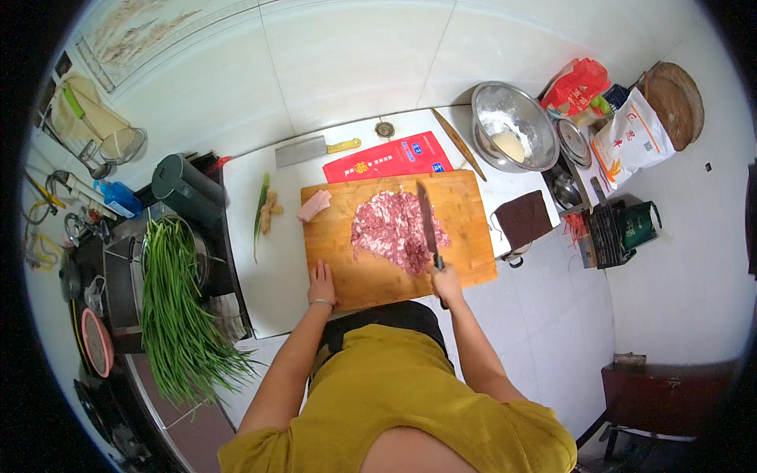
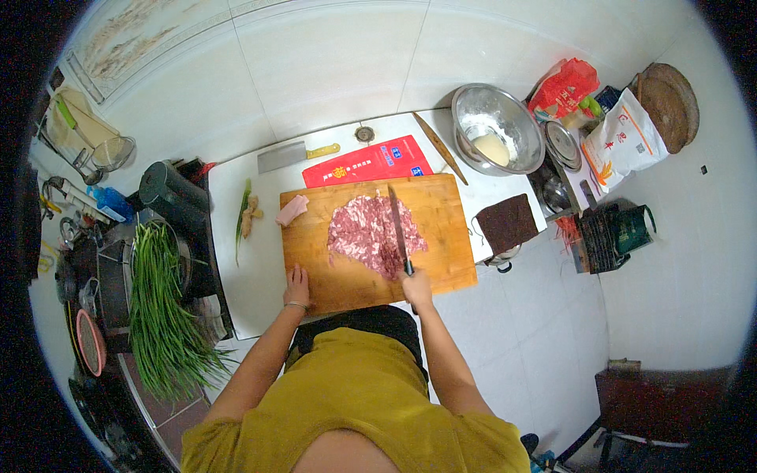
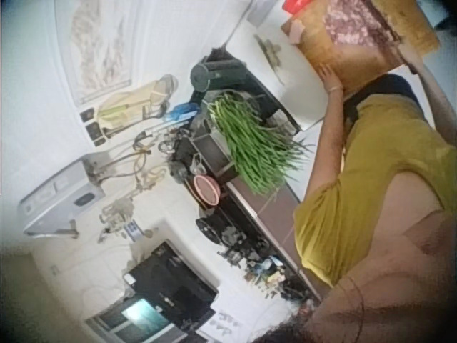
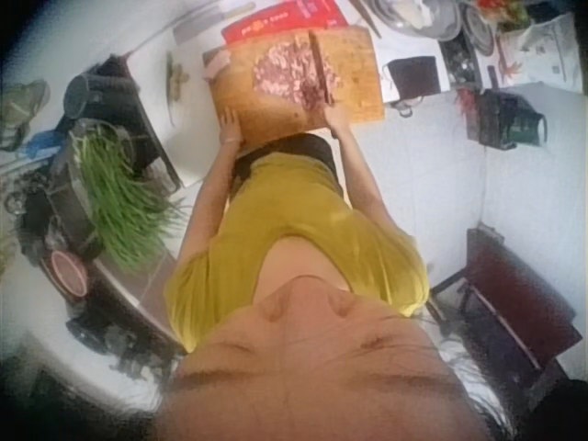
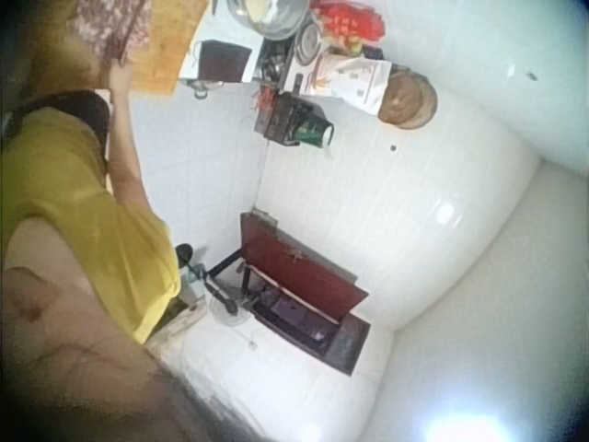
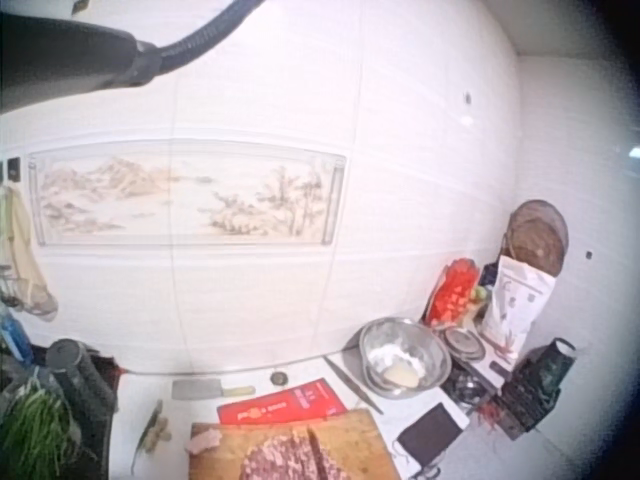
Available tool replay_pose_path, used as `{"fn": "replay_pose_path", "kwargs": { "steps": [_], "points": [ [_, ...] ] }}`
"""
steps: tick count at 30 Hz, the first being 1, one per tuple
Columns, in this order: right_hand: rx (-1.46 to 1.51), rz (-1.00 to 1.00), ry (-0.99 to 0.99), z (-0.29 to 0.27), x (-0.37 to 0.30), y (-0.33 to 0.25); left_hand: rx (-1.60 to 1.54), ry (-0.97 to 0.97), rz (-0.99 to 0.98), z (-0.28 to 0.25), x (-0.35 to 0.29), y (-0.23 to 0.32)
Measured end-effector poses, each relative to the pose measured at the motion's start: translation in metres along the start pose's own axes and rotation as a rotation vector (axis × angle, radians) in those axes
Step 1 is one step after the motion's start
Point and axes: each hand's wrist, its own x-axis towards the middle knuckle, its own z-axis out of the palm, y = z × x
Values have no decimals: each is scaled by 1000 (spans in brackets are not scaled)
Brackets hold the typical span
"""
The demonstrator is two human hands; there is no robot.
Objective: The person uses a cleaver to repeatedly chop a pile of ground meat on a wooden cutting board. The person holds the board steady with their left hand while chopping with their right hand. The meat is processed into a finer consistency throughout the clip.
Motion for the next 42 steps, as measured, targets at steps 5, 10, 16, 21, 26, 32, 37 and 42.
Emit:
{"fn": "replay_pose_path", "kwargs": {
  "steps": [5, 10, 16, 21, 26, 32, 37, 42],
  "points": [
    [-2, -308, 328, 32, 24, 58, 22, -21, -23, -2, 1, 6],
    [-195, -3, 50, 2, 14, 21, 2, -29, -2, -2, 1, 2],
    [202, -51, 193, 15, 51, 85, 80, 80, -12, 31, 17, -6],
    [398, 299, -191, -40, 11, 33, 23, 42, -20, 18, 12, -5],
    [792, 365, -311, -64, 23, 74, 42, 0, -35, 7, 6, 1],
    [933, 441, -504, -50, 43, 134, 33, -72, -54, -4, 4, 4],
    [789, 402, -571, -22, 53, 109, 81, -28, -54, -4, 2, 7],
    [-228, -48, 18, 4, 49, 48, 51, 24, -3, 7, 6, -1]
  ]
}}
